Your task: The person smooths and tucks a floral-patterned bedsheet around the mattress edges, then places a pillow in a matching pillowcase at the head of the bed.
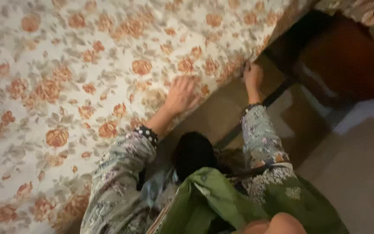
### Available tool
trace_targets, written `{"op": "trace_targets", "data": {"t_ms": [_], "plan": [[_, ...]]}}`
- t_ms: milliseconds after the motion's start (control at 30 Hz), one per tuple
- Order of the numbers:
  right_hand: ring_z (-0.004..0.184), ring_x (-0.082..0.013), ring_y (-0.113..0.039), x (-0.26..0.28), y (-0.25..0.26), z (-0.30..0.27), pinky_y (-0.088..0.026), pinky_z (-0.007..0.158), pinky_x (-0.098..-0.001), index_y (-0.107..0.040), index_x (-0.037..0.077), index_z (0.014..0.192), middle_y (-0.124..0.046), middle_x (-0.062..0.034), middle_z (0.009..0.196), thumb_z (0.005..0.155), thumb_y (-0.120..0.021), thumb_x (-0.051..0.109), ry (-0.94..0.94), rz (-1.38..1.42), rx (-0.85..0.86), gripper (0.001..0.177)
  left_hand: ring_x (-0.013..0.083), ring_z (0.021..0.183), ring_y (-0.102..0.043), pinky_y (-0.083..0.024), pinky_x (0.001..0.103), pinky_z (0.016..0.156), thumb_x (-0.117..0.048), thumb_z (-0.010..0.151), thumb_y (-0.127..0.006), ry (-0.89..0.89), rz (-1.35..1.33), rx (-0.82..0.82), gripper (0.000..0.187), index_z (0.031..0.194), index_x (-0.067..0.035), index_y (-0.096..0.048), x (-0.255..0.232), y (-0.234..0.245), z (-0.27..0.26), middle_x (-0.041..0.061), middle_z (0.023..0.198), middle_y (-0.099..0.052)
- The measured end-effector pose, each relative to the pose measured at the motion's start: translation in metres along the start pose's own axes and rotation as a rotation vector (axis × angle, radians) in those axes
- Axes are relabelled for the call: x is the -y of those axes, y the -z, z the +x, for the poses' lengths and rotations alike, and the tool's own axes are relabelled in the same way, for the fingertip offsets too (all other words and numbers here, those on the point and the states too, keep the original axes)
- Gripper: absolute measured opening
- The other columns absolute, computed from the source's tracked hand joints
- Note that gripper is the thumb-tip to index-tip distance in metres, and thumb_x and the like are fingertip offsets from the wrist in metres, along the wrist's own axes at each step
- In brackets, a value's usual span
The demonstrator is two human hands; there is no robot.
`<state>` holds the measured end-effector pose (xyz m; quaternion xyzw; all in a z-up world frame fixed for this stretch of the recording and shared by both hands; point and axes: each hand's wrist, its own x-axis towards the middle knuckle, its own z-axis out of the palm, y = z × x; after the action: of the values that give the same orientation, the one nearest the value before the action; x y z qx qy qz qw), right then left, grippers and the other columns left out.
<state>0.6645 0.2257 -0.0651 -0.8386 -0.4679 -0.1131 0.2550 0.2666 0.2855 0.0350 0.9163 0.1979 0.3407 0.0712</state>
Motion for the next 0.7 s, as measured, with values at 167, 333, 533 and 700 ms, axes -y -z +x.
{"op": "trace_targets", "data": {"t_ms": [167, 333, 533, 700], "plan": [[0.080, -0.0466, -0.067, -0.001, 0.009, 0.044, -0.052, 0.067, -0.0557, -0.070, -0.003, 0.100, -0.070, -0.0266, 0.088, 0.106, -0.059, 0.034, -0.205, -0.067, -0.152, 0.039, 0.0360, 0.120, -0.055, -0.042, 0.051, 0.105, -0.038, 0.089, -0.076, 0.054, -0.173, -0.017, 0.060, 0.134, -0.004, -0.057, 0.010, 0.009, 0.011, 0.016, 0.127, -0.060], [0.084, -0.0465, -0.067, 0.009, 0.012, 0.074, -0.052, 0.073, -0.0566, -0.073, 0.002, 0.099, -0.072, -0.0256, 0.090, 0.103, -0.059, 0.045, -0.234, -0.013, 0.022, 0.046, 0.0381, 0.120, -0.054, -0.042, 0.051, 0.104, -0.036, 0.086, -0.078, 0.093, -0.278, -0.069, 0.058, 0.128, -0.002, -0.057, 0.009, 0.017, 0.005, 0.017, 0.129, -0.059], [0.085, -0.0400, -0.072, -0.019, 0.003, 0.093, -0.055, 0.077, -0.0527, -0.080, 0.018, 0.097, -0.076, -0.0161, 0.091, 0.103, -0.054, 0.049, -0.380, -0.003, 0.224, 0.041, 0.0372, 0.118, -0.055, -0.041, 0.051, 0.103, -0.033, 0.085, -0.078, 0.112, -0.287, -0.044, 0.055, 0.128, -0.004, -0.057, 0.009, 0.023, 0.017, 0.016, 0.126, -0.059], [0.079, -0.0435, -0.069, -0.025, -0.013, 0.080, -0.053, 0.068, -0.0548, -0.074, 0.012, 0.101, -0.072, -0.0188, 0.088, 0.105, -0.057, 0.042, -0.264, -0.168, 0.051, 0.035, 0.0370, 0.118, -0.056, -0.040, 0.051, 0.103, -0.030, 0.084, -0.077, 0.174, -0.363, -0.008, 0.055, 0.128, -0.003, -0.056, 0.012, 0.024, 0.018, 0.016, 0.126, -0.059]]}}
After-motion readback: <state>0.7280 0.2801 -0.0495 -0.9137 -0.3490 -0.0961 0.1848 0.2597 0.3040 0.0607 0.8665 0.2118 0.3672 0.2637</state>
